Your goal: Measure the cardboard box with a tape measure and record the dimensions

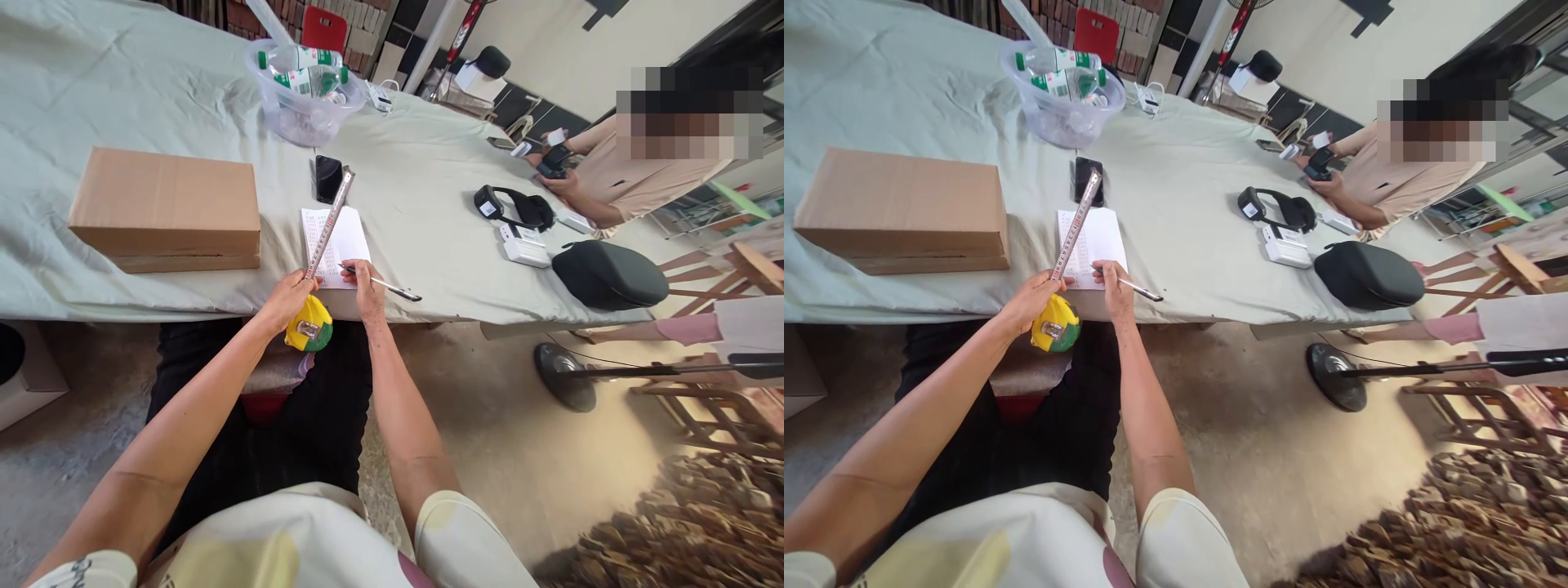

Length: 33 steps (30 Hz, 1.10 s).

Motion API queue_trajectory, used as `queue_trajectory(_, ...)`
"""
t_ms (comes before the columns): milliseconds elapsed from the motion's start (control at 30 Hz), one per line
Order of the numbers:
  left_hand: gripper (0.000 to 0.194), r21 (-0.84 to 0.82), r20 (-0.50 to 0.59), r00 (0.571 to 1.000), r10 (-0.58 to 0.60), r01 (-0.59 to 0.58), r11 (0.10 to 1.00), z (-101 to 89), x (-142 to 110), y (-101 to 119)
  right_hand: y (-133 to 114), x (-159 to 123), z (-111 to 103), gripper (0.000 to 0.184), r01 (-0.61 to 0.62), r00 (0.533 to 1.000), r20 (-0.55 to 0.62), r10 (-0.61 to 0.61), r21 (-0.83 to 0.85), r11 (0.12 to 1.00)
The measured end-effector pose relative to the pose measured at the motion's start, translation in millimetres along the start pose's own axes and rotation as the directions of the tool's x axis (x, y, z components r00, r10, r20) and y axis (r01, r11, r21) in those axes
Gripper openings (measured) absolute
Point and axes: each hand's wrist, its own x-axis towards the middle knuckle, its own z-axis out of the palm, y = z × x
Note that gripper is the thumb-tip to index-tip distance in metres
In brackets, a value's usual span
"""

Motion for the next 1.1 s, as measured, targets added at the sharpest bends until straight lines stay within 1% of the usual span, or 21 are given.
queue_trajectory(67,0.008,0.013,0.041,0.999,0.007,-0.008,1.000,-0.7,-2.1,3.6,0.6,-0.5,0.5,0.048,0.027,1.000,0.009,-0.027,-0.030,0.999)
queue_trajectory(133,0.007,0.042,0.055,0.998,0.002,-0.004,0.999,-0.8,-2.1,6.5,-0.2,-0.6,1.3,0.042,0.031,0.999,0.014,-0.030,-0.053,0.998)
queue_trajectory(300,0.005,0.031,0.021,0.996,-0.085,0.084,0.996,0.9,1.8,9.8,-3.1,-1.0,4.0,0.035,0.004,1.000,-0.026,-0.007,-0.118,0.993)
queue_trajectory(400,0.005,0.029,0.017,0.995,-0.100,0.100,0.995,1.6,3.0,9.3,-3.6,-1.1,6.3,0.031,0.023,0.999,-0.025,-0.028,-0.167,0.986)
queue_trajectory(600,0.006,0.026,0.021,0.997,-0.074,0.073,0.997,2.0,3.9,4.7,-3.5,-2.1,10.0,0.029,0.049,0.999,0.012,-0.048,-0.218,0.975)
queue_trajectory(800,0.006,0.060,0.013,0.998,-0.064,0.063,0.996,1.2,2.2,4.9,-3.0,-2.7,11.1,0.029,0.058,0.998,0.014,-0.056,-0.227,0.972)
queue_trajectory(933,0.005,0.043,0.010,0.998,-0.066,0.065,0.997,1.1,1.3,5.3,-2.8,-2.8,11.8,0.030,0.052,0.999,0.017,-0.050,-0.258,0.965)
queue_trajectory(1100,0.006,0.070,0.004,0.999,-0.038,0.037,0.997,0.7,0.6,6.0,-2.4,-2.8,11.8,0.031,0.054,0.998,0.024,-0.049,-0.266,0.962)
